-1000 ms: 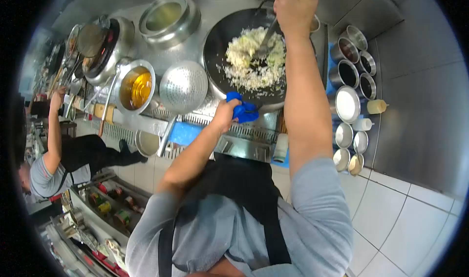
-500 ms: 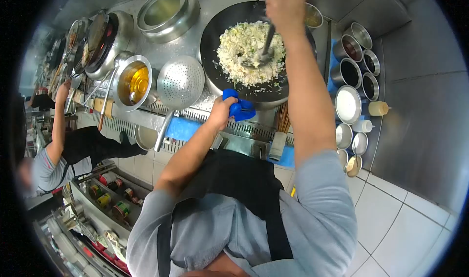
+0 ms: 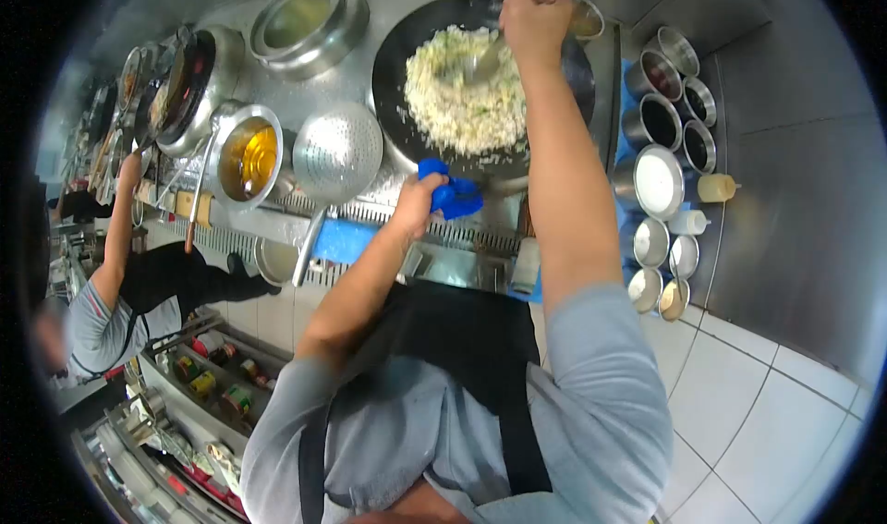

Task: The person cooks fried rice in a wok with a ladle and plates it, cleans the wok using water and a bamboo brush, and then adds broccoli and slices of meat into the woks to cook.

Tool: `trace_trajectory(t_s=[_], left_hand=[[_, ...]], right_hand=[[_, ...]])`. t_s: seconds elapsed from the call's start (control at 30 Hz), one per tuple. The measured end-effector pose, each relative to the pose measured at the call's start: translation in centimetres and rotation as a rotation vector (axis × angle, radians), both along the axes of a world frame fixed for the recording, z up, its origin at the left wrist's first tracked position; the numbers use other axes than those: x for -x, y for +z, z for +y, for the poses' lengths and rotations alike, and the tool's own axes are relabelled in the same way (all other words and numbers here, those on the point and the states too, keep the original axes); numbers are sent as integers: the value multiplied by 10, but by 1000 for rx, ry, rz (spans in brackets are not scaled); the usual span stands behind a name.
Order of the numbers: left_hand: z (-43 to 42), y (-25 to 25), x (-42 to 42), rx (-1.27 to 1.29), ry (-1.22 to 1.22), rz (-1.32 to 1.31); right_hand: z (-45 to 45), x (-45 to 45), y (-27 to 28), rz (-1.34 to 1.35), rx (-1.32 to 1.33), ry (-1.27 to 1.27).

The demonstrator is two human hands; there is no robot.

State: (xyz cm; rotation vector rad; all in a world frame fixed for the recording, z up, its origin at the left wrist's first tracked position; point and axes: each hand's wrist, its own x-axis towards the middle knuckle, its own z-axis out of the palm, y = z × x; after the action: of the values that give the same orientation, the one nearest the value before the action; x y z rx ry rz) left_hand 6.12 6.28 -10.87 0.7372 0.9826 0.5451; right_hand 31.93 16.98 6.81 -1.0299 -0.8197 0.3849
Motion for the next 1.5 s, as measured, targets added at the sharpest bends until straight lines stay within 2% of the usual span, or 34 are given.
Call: trace_trajectory(t_s=[0.07,0.13,0.2,0.23,0.37,0.47,0.53,0.57,0.6,0.63,0.7,0.77,0.83,0.9,0.97,1.03,1.1,1.13,1.17,1.23,1.3,1.37,1.43,1.5], left_hand=[[4,5,3,53,-40,38],[-3,-8,3,31,-18,-5],[11,-8,-3,15,-26,-23],[9,-6,0,27,-35,-6],[4,-3,0,51,-12,-34],[7,10,0,57,-33,1],[9,10,7,159,-107,0],[17,11,2,157,-105,-29],[16,10,2,173,-100,-48],[11,8,6,197,-99,-59],[13,6,6,221,-115,-55],[9,6,6,243,-143,-49],[-23,32,12,282,-29,-83],[-60,73,38,329,-16,-75],[-96,109,73,348,-106,-94],[-93,116,79,271,-124,-100],[-56,107,56,341,-32,-46],[-30,87,36,294,-17,-59],[-23,58,30,264,-1,-61],[-39,25,39,111,-64,22],[-63,-12,57,53,-160,9],[-95,-49,90,-17,-247,142],[-88,-8,88,14,-166,40],[-75,59,91,180,-155,-33]], right_hand=[[-3,-1,9,0,84,76],[-12,0,46,-26,123,67],[-13,8,82,7,29,-161],[-22,15,81,43,11,-275],[13,-4,-14,66,-189,-9],[-5,-9,11,55,180,212],[-31,-20,49,18,238,50],[-47,11,94,30,303,-219],[-56,-27,76,-78,126,-205],[-59,-53,62,-9,-55,-165],[-64,-31,34,49,-69,-366],[-66,-3,-6,199,-3,-251],[-71,18,-3,399,33,-124],[-85,25,26,345,84,-27],[-104,45,80,271,152,56],[-120,63,109,230,188,94],[-119,93,113,204,180,113],[-106,109,106,123,239,-102],[-106,128,111,-70,465,-214],[-71,109,61,-240,383,-377],[-76,108,91,-300,339,-459],[-88,108,122,-226,158,-375],[-100,116,137,-72,81,-366],[-118,139,110,-148,153,-359]])
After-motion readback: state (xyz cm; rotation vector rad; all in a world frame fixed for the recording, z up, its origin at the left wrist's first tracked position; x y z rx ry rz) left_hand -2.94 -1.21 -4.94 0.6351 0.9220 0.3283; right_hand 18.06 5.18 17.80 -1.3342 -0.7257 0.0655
